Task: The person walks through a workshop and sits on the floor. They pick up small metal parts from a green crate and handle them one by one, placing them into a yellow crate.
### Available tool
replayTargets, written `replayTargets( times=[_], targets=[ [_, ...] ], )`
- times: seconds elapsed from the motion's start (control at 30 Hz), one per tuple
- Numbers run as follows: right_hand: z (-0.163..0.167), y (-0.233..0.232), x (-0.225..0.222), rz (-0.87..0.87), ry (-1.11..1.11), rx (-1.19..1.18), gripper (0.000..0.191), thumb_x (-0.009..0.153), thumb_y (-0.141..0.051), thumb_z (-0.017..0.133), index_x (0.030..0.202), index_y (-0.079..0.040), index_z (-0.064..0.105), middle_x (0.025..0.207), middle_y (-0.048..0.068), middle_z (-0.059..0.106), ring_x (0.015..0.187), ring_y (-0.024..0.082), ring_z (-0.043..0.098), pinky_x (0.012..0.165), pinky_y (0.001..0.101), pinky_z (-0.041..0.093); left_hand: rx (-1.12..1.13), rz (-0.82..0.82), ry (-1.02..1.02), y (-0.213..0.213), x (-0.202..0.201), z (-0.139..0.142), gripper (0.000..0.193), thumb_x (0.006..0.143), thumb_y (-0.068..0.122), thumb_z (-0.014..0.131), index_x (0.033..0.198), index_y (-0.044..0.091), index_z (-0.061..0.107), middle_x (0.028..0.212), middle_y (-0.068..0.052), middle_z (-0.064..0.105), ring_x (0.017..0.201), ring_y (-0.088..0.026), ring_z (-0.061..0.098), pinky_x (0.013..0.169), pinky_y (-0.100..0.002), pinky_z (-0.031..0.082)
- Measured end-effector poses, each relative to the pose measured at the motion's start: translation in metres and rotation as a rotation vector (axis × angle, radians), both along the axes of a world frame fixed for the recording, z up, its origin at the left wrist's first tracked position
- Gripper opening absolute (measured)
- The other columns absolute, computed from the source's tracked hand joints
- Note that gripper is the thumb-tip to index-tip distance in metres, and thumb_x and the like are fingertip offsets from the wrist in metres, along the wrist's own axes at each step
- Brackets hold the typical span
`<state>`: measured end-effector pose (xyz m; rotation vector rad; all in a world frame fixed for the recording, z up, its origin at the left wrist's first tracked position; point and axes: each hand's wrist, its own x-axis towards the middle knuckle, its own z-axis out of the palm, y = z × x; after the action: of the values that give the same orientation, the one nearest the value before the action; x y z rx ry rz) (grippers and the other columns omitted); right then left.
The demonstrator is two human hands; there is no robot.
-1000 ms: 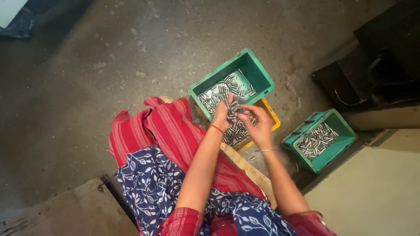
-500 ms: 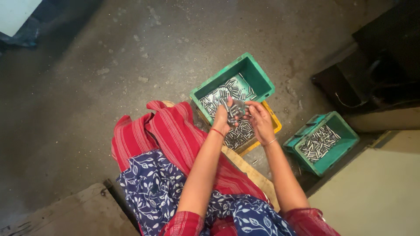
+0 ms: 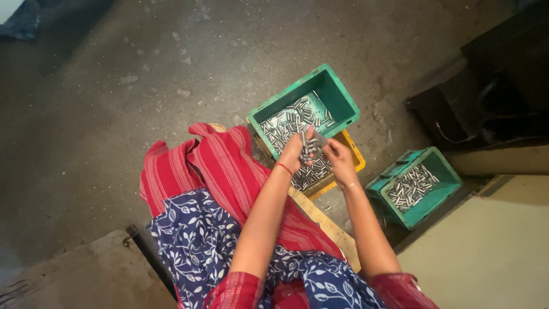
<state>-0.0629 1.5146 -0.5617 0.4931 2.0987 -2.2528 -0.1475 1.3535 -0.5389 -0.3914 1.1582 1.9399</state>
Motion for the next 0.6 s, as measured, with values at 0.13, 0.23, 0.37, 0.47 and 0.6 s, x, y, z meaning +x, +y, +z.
replayTargets(
  times=[0.13, 0.23, 0.37, 0.47, 0.6],
  targets=[
    [0.025, 0.009, 0.02, -0.074, -0.11, 0.109, 0.023, 0.103, -0.018, 0.065, 0.12, -0.006, 0.072, 0.098, -0.004, 0.067, 0.084, 0.009, 0.056, 0.075, 0.0238, 0.047, 0.04, 0.007, -0.012, 0.0, -0.001, -0.001, 0.052, 0.093, 0.061, 0.061, 0.091, 0.009, 0.062, 0.067, -0.003, 0.061, 0.047, -0.011, 0.054, 0.033, -0.029, 0.043],
    [0.065, 0.007, 0.027, 0.061, 0.132, 0.806, 0.03, 0.086, -0.015, 0.075, 0.114, -0.006, 0.071, 0.105, 0.005, 0.068, 0.099, 0.018, 0.064, 0.088, 0.0307, 0.051, 0.042, 0.069, 0.003, 0.001, -0.006, -0.005, 0.052, 0.093, 0.061, 0.061, 0.093, 0.009, 0.061, 0.068, -0.002, 0.06, 0.048, -0.012, 0.054, 0.033, -0.029, 0.043],
    [0.121, -0.029, 0.007, -0.03, 0.315, 0.644, 0.042, 0.094, -0.016, 0.071, 0.134, -0.007, 0.06, 0.126, 0.01, 0.059, 0.114, 0.026, 0.06, 0.095, 0.0356, 0.048, -0.05, 0.06, 0.017, 0.006, -0.005, -0.009, 0.049, 0.095, 0.057, 0.061, 0.094, 0.009, 0.062, 0.068, -0.002, 0.059, 0.047, -0.012, 0.053, 0.032, -0.03, 0.042],
    [0.15, -0.054, -0.021, 0.114, 0.393, 0.739, 0.036, 0.093, -0.013, 0.07, 0.129, -0.008, 0.067, 0.122, 0.009, 0.067, 0.111, 0.025, 0.062, 0.091, 0.0368, 0.049, -0.037, 0.081, -0.016, 0.007, -0.001, -0.01, 0.037, 0.1, 0.044, 0.053, 0.095, 0.01, 0.064, 0.069, -0.002, 0.062, 0.049, -0.013, 0.057, 0.032, -0.031, 0.042],
    [0.152, -0.061, -0.031, 0.223, 0.568, 0.9, 0.019, 0.088, -0.011, 0.074, 0.107, -0.009, 0.077, 0.106, 0.007, 0.077, 0.106, 0.021, 0.068, 0.095, 0.0384, 0.049, 0.027, 0.083, -0.032, 0.0, -0.002, -0.009, 0.038, 0.099, 0.048, 0.051, 0.099, 0.014, 0.067, 0.068, 0.0, 0.061, 0.049, -0.012, 0.057, 0.033, -0.03, 0.039]
  ],
)
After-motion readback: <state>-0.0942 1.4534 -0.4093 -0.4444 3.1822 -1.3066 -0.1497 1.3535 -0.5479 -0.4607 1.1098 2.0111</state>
